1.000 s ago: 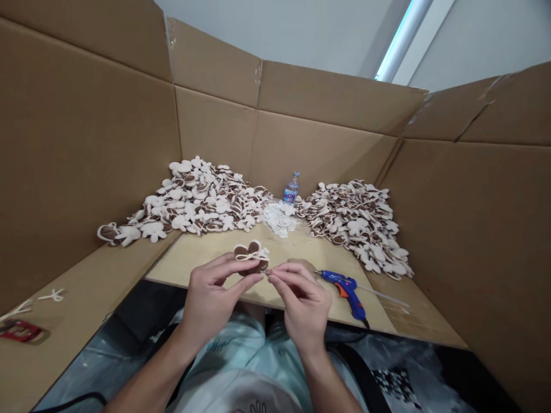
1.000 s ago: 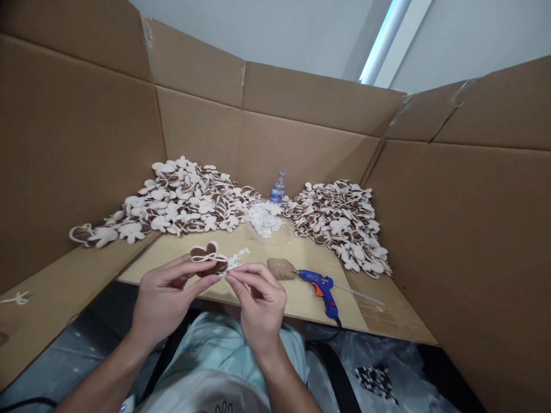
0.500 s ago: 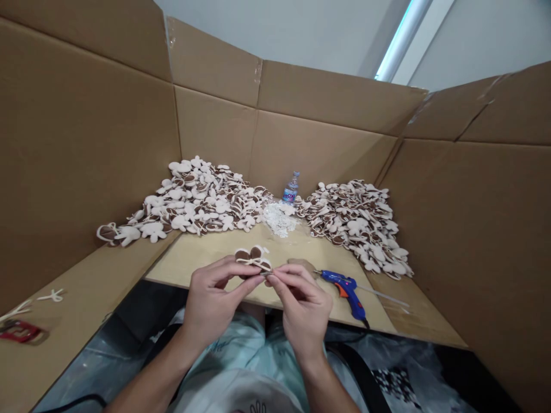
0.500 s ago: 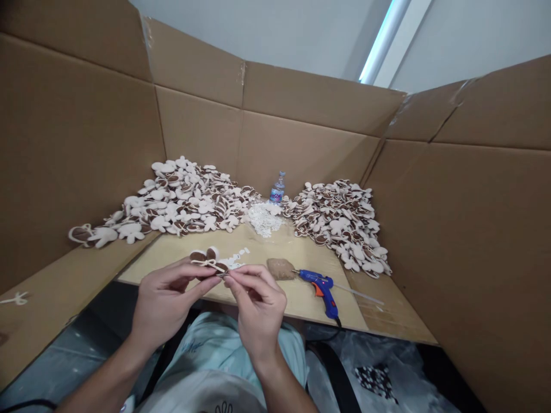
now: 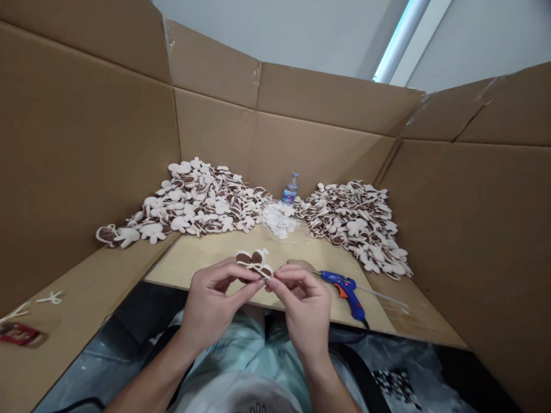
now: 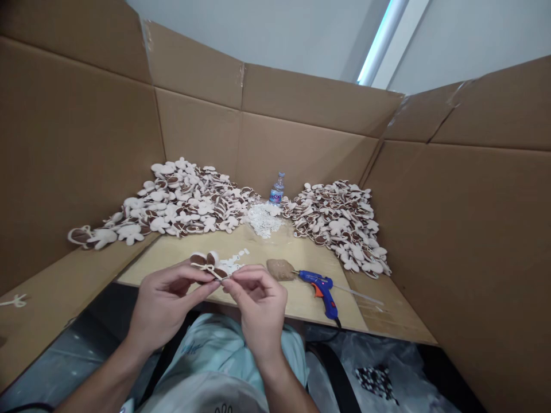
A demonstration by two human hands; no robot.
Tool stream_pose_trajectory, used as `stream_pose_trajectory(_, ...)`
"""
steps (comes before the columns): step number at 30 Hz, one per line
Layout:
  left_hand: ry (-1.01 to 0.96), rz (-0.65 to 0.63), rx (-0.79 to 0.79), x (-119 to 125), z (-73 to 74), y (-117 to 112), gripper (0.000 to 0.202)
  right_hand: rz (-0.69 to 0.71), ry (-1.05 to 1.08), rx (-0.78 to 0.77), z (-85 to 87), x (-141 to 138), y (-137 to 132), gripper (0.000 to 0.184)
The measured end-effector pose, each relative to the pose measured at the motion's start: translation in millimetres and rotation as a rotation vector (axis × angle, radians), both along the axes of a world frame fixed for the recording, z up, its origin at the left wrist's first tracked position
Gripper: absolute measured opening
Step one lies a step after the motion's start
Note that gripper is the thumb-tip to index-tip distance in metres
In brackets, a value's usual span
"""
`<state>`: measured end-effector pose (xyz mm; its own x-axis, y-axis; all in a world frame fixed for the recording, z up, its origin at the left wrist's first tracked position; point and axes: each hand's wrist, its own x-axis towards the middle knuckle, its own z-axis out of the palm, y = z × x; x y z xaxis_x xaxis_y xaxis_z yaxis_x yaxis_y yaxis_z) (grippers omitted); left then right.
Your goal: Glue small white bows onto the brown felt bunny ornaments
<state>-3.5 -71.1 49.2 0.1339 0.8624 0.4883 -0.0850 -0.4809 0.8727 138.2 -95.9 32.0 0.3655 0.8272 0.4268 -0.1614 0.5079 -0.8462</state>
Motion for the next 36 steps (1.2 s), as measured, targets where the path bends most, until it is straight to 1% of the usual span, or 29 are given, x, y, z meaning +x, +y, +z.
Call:
stream_pose_trajectory(2,-0.009,-0.029,-0.034,0.0,1.2,0.3,0.012,0.094,0.063,-0.071,-1.1,2.0,1.6,0.019)
stream_pose_trajectory(4,-0.017,-0.058,-0.072,0.0,2.3,1.6,0.010,0.169,0.087,-0.122,-2.9,4.6,3.2,0.024)
stream_pose_trajectory(8,-0.016,-0.106,-0.156,-1.5,2.9,6.4,0.006,0.236,0.072,-0.134,-5.6,11.2,5.1,0.026)
stream_pose_trajectory(11,0.005,-0.157,-0.226,-3.6,1.7,9.8,0.006,0.249,0.003,-0.143,-5.1,15.5,6.0,0.019)
stream_pose_trajectory(13,0.028,-0.193,-0.245,-4.6,0.6,11.3,0.006,0.242,-0.022,-0.145,-4.6,17.3,6.6,0.014)
stream_pose_trajectory(17,0.070,-0.239,-0.255,-5.7,-1.6,13.9,0.005,0.257,-0.013,-0.165,-5.8,19.9,7.7,0.015)
stream_pose_trajectory(21,0.077,-0.269,-0.248,-7.2,-2.2,16.1,0.007,0.327,-0.014,-0.179,-7.7,25.5,7.7,0.013)
stream_pose_trajectory(24,0.050,-0.271,-0.263,-7.2,-1.4,17.2,0.013,0.358,-0.002,-0.209,-8.9,31.3,7.9,0.016)
stream_pose_trajectory(28,-0.007,-0.275,-0.338,-4.3,-2.4,19.1,0.026,0.339,-0.026,-0.224,-11.6,36.9,8.8,0.017)
stream_pose_trajectory(32,-0.007,-0.285,-0.327,-0.2,-6.2,21.4,0.023,0.349,-0.088,-0.181,-13.2,37.0,7.9,0.017)
stream_pose_trajectory(36,0.007,-0.306,-0.345,3.3,-8.2,22.5,0.023,0.354,-0.257,-0.123,-12.0,35.6,6.0,0.026)
